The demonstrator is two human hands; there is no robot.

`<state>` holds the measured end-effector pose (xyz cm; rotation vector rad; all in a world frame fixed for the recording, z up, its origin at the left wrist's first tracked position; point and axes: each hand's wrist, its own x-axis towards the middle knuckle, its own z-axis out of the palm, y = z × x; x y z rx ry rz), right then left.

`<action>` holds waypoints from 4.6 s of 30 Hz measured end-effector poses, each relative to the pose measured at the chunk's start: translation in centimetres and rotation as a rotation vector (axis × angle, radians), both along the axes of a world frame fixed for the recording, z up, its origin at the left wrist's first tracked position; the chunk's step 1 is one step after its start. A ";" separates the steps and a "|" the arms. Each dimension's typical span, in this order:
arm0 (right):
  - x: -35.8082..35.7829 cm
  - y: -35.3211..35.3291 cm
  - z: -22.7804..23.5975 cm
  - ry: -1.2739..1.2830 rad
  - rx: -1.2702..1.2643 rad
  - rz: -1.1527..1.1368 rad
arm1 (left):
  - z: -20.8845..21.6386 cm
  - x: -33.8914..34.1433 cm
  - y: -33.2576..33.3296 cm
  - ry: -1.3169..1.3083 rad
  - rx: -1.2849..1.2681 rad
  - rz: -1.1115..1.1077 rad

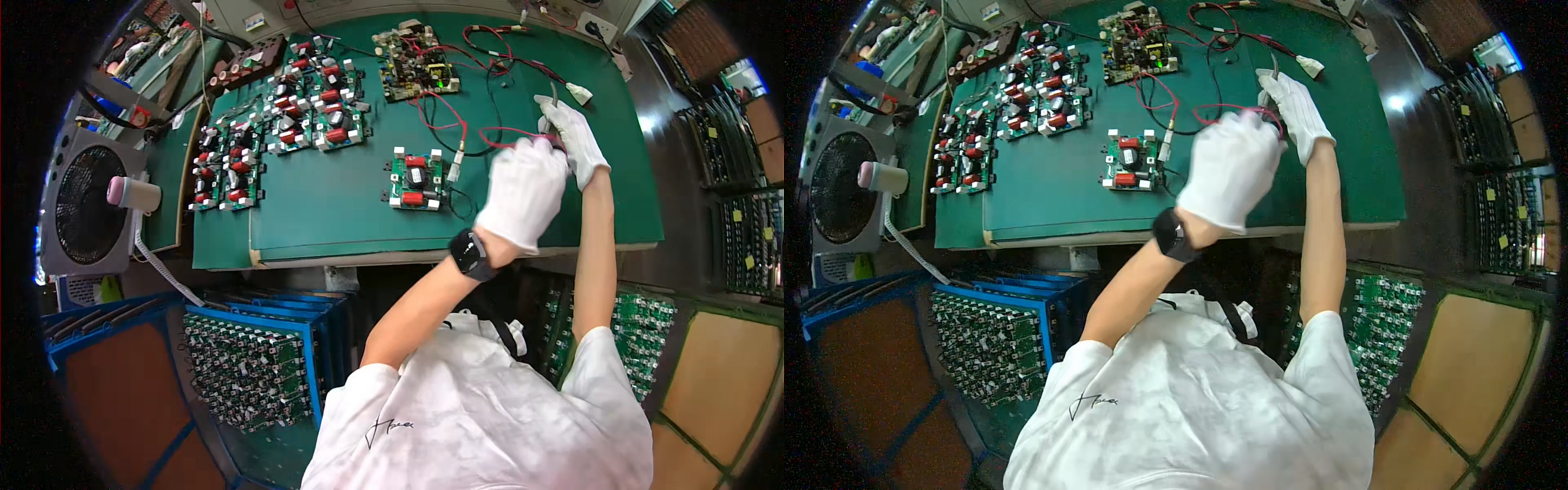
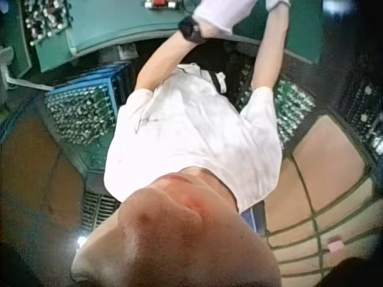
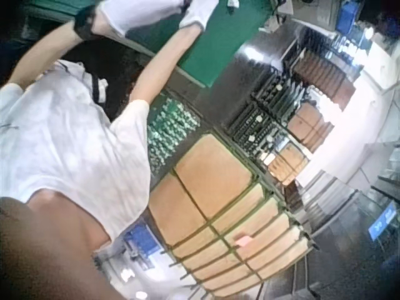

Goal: Connecting and testing individual printed circuit boards using specialized testing probes and diagnostic equipment.

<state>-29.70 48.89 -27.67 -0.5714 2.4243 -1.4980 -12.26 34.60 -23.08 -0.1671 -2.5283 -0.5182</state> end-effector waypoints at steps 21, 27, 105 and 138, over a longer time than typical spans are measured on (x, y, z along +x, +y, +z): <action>11.6 -10.6 2.9 0.075 0.211 0.382 | -5.1 6.9 -7.8 0.136 0.130 0.452; 8.7 -9.9 4.9 -0.011 0.080 0.054 | -5.2 7.0 -8.2 0.182 0.138 0.418; 9.8 -5.2 -2.1 0.355 0.006 0.026 | -1.2 13.9 -29.1 -0.340 -0.067 0.850; 77.4 33.2 -13.7 -0.152 1.225 -2.456 | -5.6 12.3 2.2 -0.218 -0.041 -1.092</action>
